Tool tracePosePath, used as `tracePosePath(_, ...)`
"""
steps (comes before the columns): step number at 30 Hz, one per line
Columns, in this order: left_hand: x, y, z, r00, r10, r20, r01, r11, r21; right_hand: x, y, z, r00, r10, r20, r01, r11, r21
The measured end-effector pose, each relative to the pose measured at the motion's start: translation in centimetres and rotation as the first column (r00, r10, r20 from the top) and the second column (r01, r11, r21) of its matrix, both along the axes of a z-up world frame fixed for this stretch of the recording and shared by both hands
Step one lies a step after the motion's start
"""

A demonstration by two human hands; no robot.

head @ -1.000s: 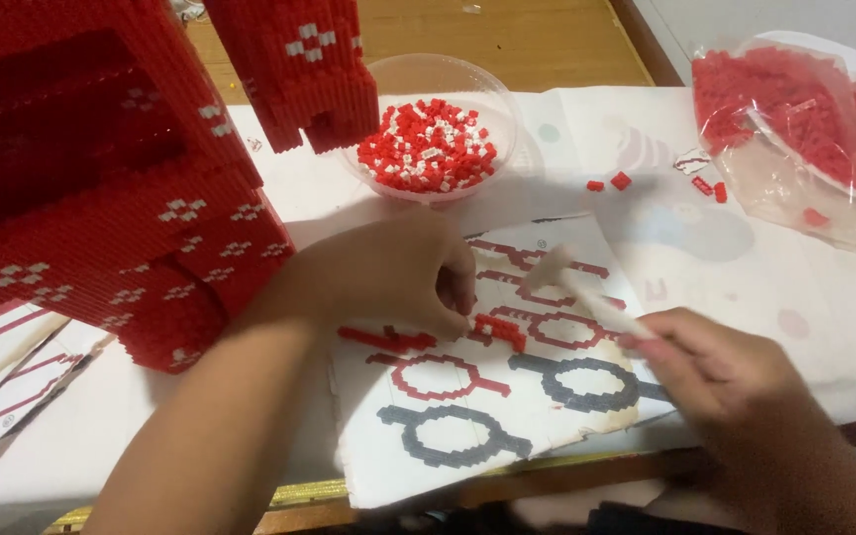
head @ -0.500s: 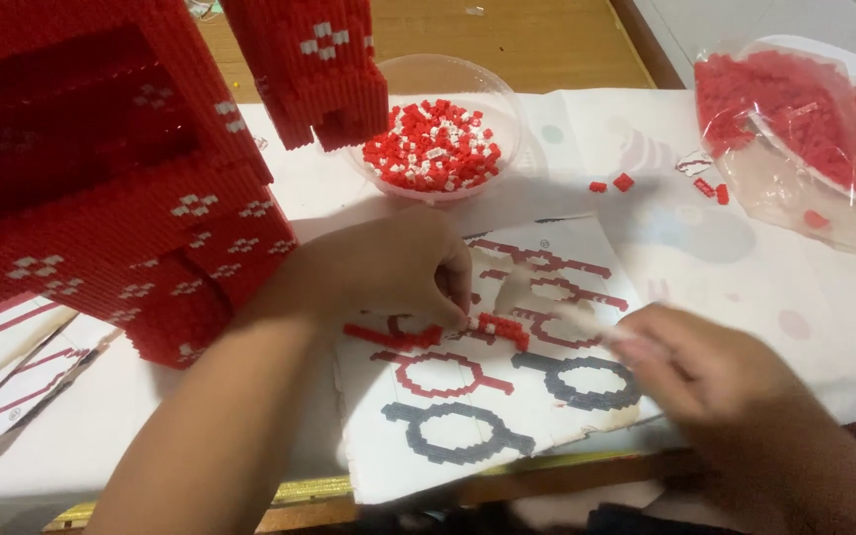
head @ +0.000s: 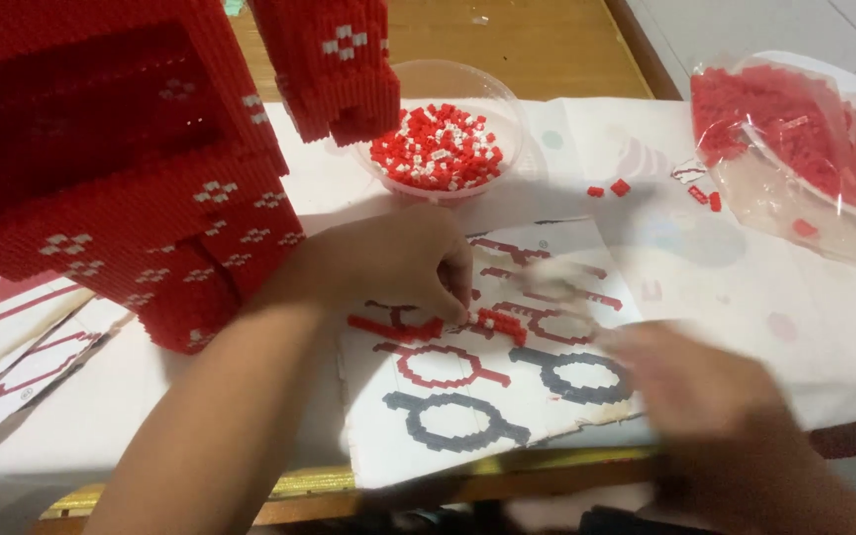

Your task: Assembling a bead-based toy by aligning pieces and tapping them into place with a mallet

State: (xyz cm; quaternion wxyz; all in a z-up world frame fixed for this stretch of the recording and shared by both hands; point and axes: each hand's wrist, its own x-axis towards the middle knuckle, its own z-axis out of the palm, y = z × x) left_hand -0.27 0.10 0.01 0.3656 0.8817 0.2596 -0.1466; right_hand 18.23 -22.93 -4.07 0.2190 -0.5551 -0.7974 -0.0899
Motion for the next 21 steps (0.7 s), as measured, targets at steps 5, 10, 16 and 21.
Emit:
tracePosePath(5, 0.2, 0.4, -0.5, 0.999, -0.037, 0.003, 0.037, 0.999, 0.036, 2.0, -2.1, -3.1, 0.765, -0.475, -0.436, 0.446, 0.878, -0.173)
tracePosePath(10, 0.1, 0.0, -0.1, 1.0, 0.009, -0.009, -0.009, 1.0, 0.022, 3.1, -1.2, -2.6, 0.987, 0.111, 0.113, -0.108, 0.993, -0.039)
tracePosePath(16, 0.2, 0.2, -0.4, 0.999, -0.034, 0.005, 0.033, 0.999, 0.017, 1.8, -1.0, -3.4, 0.243, -0.126, -0.962, 0.348, 0.937, -0.035)
tracePosePath(21, 0.3, 0.4, -0.7, 1.0, -0.002, -0.015, 0.002, 1.0, 0.016, 4.6, -2.3, -4.0, 0.938, -0.27, 0.216, 0.289, 0.956, -0.06)
